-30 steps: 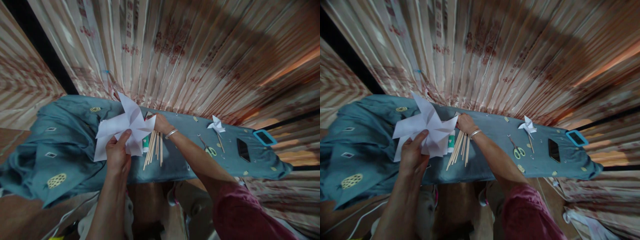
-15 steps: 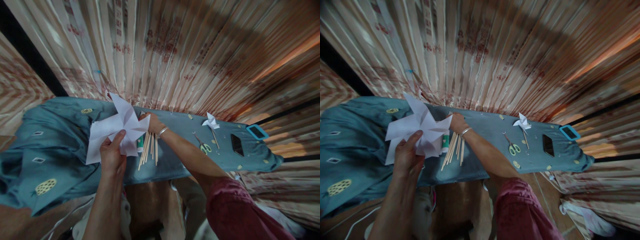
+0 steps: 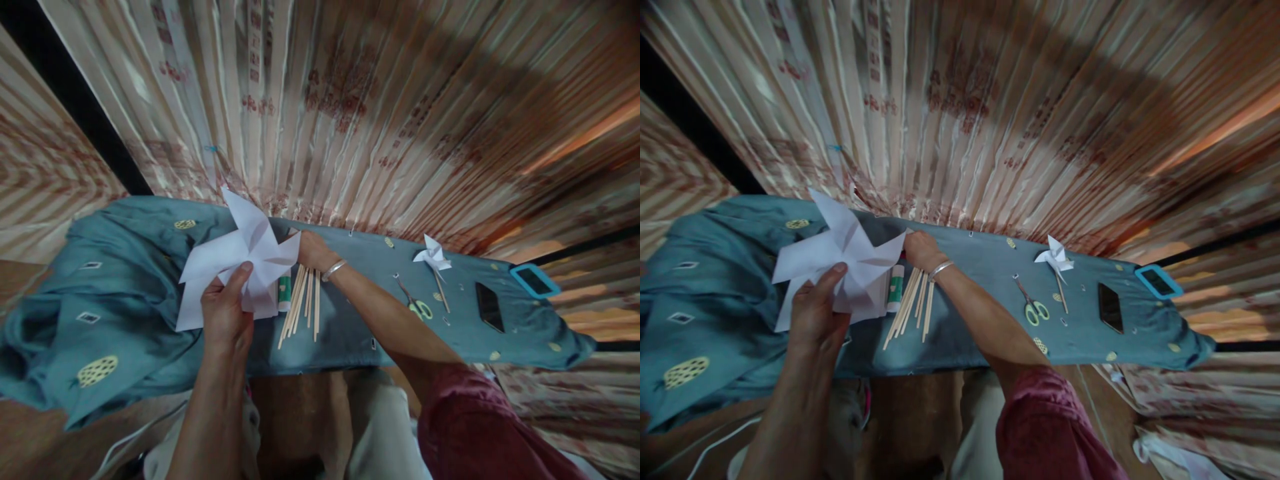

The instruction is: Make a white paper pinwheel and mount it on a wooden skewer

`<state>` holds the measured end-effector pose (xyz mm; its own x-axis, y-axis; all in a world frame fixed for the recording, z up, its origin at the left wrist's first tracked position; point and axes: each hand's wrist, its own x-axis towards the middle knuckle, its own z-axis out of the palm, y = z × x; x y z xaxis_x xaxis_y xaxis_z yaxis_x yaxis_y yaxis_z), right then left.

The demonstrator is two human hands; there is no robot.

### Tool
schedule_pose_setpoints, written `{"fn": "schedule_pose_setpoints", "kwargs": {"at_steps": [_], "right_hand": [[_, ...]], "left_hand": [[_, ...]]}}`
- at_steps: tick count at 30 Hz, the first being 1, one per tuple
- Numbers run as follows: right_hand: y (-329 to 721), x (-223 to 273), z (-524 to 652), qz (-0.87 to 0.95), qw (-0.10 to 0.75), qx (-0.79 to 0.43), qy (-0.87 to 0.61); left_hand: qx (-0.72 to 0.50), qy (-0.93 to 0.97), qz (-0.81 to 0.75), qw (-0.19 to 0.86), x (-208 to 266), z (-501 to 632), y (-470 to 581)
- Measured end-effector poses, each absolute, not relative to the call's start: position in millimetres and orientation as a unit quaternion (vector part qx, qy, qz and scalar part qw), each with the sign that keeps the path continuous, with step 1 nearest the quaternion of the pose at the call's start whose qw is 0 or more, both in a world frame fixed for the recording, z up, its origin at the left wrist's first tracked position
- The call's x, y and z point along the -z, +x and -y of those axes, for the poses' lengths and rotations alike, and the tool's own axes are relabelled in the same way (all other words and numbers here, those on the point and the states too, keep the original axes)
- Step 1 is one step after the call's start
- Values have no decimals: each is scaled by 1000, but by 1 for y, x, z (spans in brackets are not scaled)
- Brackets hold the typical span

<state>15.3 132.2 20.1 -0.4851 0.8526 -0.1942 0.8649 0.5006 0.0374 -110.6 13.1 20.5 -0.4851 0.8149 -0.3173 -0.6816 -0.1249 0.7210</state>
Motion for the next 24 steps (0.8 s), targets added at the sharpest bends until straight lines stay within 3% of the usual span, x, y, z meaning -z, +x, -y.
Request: {"fn": "schedule_pose_setpoints", "kwargs": {"at_steps": [24], "right_hand": [[9,-17,-133,-858,104,38,502]], "left_hand": [[-731,60,-460,500,-20,-15,-107]]}}
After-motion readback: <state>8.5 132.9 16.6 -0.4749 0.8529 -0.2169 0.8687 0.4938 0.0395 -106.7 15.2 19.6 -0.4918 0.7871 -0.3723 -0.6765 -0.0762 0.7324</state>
